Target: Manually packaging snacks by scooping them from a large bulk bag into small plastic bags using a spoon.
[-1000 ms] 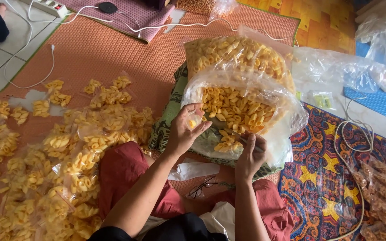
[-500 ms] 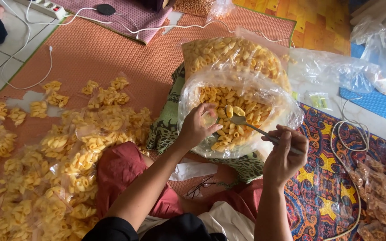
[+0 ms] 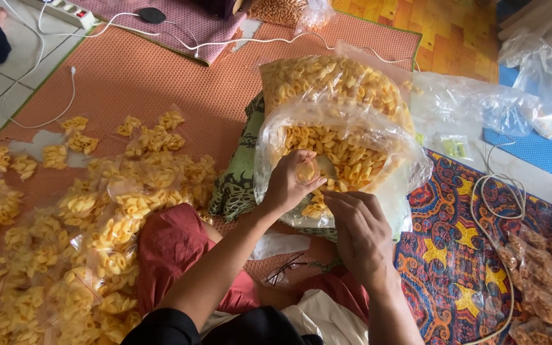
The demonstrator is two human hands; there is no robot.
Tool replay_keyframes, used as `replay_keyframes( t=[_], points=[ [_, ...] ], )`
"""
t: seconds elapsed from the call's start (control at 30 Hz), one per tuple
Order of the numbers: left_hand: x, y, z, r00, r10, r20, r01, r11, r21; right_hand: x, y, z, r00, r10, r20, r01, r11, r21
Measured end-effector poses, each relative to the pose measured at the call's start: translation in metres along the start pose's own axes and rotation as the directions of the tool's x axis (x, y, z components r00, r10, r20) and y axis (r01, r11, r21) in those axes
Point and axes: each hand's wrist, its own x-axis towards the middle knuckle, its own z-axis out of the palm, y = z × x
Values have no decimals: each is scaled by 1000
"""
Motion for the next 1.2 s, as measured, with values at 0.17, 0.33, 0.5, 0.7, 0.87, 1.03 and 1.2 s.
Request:
replay_keyframes(
  t=[0.17, 0.33, 0.5, 0.7, 0.87, 1.03, 1.2],
  points=[
    [-10, 4, -10, 998, 55, -34, -57, 996, -61, -68, 24, -1, 886, 333, -323, -321, 943, 92],
    [-17, 4, -21, 996, 38, -77, -45, 994, -97, -108, 46, 4, 707, 635, -312, -532, 768, 357],
    [-19, 12, -21, 998, 30, -49, -37, 987, -157, -110, 63, 15, 674, 710, -204, -554, 669, 495],
    [-22, 4, -20, 993, -106, -54, 74, 903, -423, -107, 92, 46, 696, 656, -292, -584, 754, 301],
    [-22, -4, -19, 992, -118, -53, 81, 889, -451, -101, 107, 62, 647, 695, -313, -575, 715, 398],
    [-19, 0, -24, 990, -116, -75, 71, 891, -448, -104, 111, 63, 610, 722, -327, -558, 684, 469],
    [-17, -11, -21, 993, -106, -57, 73, 906, -416, -115, 112, 67, 589, 720, -366, -532, 687, 495]
  ],
)
